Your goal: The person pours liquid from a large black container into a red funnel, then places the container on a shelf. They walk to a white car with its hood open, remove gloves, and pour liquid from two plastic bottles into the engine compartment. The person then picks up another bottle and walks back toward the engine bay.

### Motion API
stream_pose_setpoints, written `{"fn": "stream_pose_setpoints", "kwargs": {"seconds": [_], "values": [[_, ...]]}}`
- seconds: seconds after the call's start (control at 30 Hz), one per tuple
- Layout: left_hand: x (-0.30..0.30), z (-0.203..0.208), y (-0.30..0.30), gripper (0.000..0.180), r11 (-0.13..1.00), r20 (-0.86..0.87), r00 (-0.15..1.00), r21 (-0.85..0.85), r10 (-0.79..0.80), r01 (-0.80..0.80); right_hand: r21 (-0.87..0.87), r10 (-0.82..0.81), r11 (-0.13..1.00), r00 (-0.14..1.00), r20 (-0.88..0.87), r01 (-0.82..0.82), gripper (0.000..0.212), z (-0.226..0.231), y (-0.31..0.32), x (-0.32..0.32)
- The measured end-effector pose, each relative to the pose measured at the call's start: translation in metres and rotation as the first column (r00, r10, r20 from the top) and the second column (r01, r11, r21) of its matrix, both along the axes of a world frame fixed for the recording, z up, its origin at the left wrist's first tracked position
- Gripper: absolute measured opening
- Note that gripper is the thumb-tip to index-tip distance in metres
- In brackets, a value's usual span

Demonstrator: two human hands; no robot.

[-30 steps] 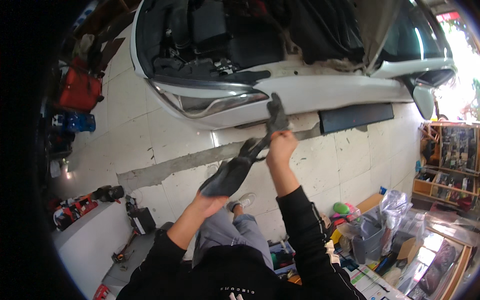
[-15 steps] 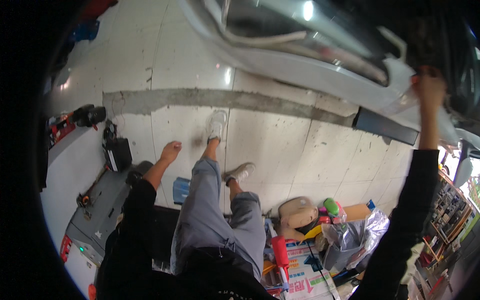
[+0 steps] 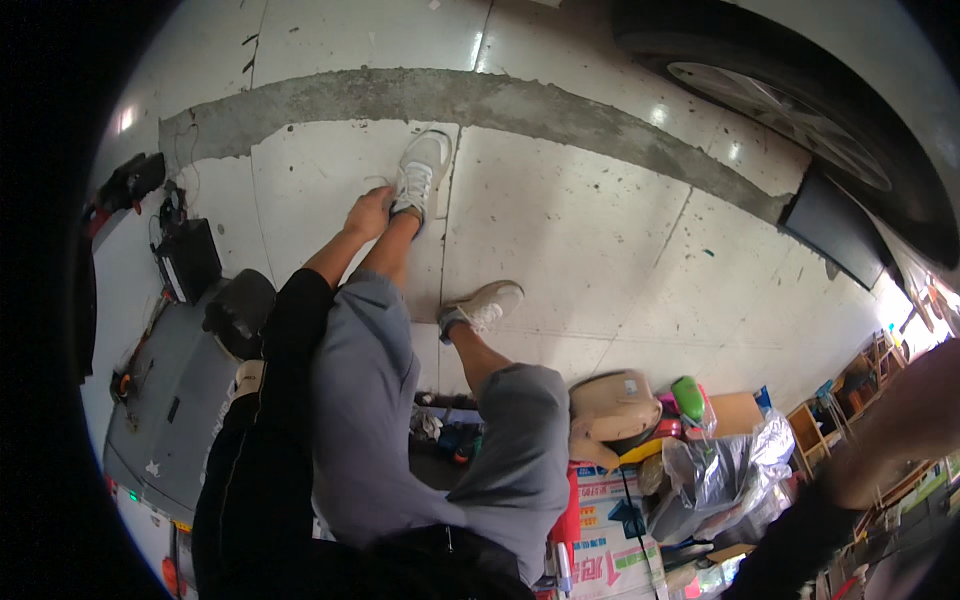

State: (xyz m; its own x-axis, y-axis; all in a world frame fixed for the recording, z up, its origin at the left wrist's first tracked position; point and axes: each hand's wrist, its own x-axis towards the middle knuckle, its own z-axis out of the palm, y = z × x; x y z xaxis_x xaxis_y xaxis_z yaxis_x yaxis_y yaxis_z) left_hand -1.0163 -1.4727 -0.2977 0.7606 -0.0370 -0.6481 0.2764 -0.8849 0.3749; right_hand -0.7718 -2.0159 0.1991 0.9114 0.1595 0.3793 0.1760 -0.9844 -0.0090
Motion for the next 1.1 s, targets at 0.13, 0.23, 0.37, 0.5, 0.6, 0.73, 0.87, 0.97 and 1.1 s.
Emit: {"fn": "stream_pose_setpoints", "kwargs": {"seconds": [0.13,0.23,0.37,0.5,0.6,0.73,0.87,0.97,1.1], "values": [[0.012,-0.034,0.013,0.016,0.992,-0.101,0.988,-0.057,-0.119,0.113,0.665,0.149,0.313,0.656,-0.740,0.679,0.037,-0.220,0.105,-0.169],[0.034,-0.021,0.022,0.009,0.932,-0.144,0.955,-0.296,-0.260,0.210,0.587,0.244,0.517,0.550,-0.799,0.623,0.028,-0.319,0.191,-0.228],[0.080,0.028,0.005,0.011,0.906,-0.309,0.921,-0.414,-0.236,0.094,0.689,0.469,0.513,0.505,-0.725,0.512,0.027,-0.376,0.258,-0.235],[0.139,0.051,-0.048,0.017,0.729,-0.256,0.762,-0.570,-0.595,0.379,0.776,0.512,0.357,0.586,-0.628,0.520,0.029,-0.441,0.307,-0.224],[0.153,0.049,-0.062,0.023,0.714,-0.392,0.813,-0.699,-0.431,0.041,0.627,0.434,0.401,0.464,-0.772,0.668,0.025,-0.504,0.324,-0.215],[0.122,0.036,-0.028,0.029,0.799,-0.067,0.924,-0.529,-0.376,0.286,0.228,0.404,0.182,0.138,-0.904,0.956,0.039,-0.548,0.310,-0.216],[0.068,0.018,0.002,0.021,0.773,0.295,0.828,-0.308,-0.476,0.555,0.332,0.030,0.603,0.396,-0.918,0.726,0.025,-0.537,0.303,-0.225],[0.048,0.007,0.008,0.013,0.784,0.365,0.828,-0.309,-0.425,0.538,0.772,0.410,0.602,0.750,-0.518,0.204,0.016,-0.516,0.311,-0.229],[0.046,0.009,0.009,0.016,0.795,0.322,0.850,-0.325,-0.416,0.512,0.762,0.686,0.633,0.557,-0.468,-0.139,0.022,-0.503,0.321,-0.228]]}}
